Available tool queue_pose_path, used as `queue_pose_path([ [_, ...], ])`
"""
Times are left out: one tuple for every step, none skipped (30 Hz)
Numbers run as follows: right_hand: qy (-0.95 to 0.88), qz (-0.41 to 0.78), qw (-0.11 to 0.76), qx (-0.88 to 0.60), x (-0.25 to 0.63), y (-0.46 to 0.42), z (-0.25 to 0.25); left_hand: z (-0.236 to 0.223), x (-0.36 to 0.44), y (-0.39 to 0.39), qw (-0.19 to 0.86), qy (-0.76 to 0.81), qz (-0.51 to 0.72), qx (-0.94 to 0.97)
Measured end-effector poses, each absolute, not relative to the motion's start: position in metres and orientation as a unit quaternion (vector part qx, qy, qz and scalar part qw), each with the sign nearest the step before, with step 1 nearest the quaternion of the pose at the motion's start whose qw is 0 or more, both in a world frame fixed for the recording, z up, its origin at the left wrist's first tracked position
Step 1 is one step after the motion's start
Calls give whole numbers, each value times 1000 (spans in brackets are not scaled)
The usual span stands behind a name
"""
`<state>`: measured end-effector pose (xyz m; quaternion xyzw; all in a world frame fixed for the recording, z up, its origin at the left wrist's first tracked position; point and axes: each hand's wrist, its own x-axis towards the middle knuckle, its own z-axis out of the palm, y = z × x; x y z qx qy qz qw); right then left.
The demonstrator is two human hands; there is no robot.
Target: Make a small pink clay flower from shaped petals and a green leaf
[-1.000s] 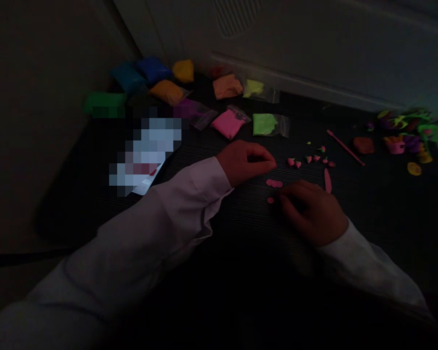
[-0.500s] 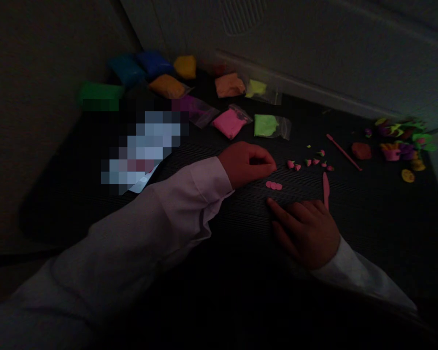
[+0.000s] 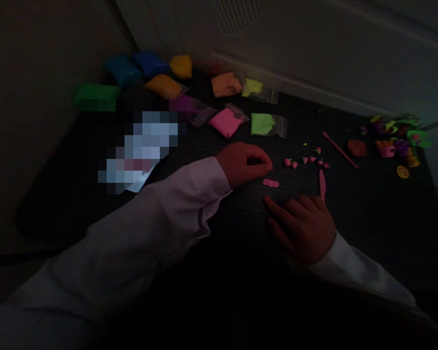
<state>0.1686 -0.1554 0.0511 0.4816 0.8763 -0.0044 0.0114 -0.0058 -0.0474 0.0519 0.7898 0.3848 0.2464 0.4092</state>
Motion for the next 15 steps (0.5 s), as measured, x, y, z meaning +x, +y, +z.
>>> queue_pose_path([
  [877, -4, 11, 481, 169, -155, 51, 52, -6, -47, 407, 384, 248, 791],
  [877, -3, 11, 479, 169, -155, 51, 52, -6, -47, 404, 385, 248, 792],
  [878, -1, 9, 479, 169, -155, 51, 52, -6, -47, 402, 385, 248, 793],
  [878, 0, 9, 479, 169, -155, 51, 52, -6, -47, 401, 385, 248, 794],
  [878, 0, 10, 479, 170, -155, 51, 52, -6, -47, 401, 384, 248, 794],
  [878, -1, 11, 479, 170, -155, 51, 51, -6, -47, 401, 384, 249, 794],
  [878, -3, 14, 479, 170, -155, 51, 51, -6, -47, 401, 383, 250, 793],
  [878, -5, 15, 479, 170, -156, 51, 51, -6, -47, 402, 384, 250, 793],
  [878, -6, 16, 479, 170, -155, 51, 51, -6, -47, 402, 384, 250, 793],
  [878, -8, 16, 478, 169, -155, 51, 51, -6, -47, 402, 385, 248, 793],
  [878, -8, 15, 478, 169, -155, 51, 52, -6, -47, 402, 386, 247, 793],
  [878, -8, 14, 479, 169, -155, 50, 52, -6, -47, 401, 386, 245, 794],
  [878, -8, 14, 479, 169, -155, 50, 52, -6, -47, 401, 386, 243, 794],
  [878, -7, 12, 479, 170, -155, 49, 52, -6, -47, 401, 385, 243, 795],
  [878, -5, 9, 479, 170, -155, 49, 52, -6, -47, 401, 384, 243, 795],
])
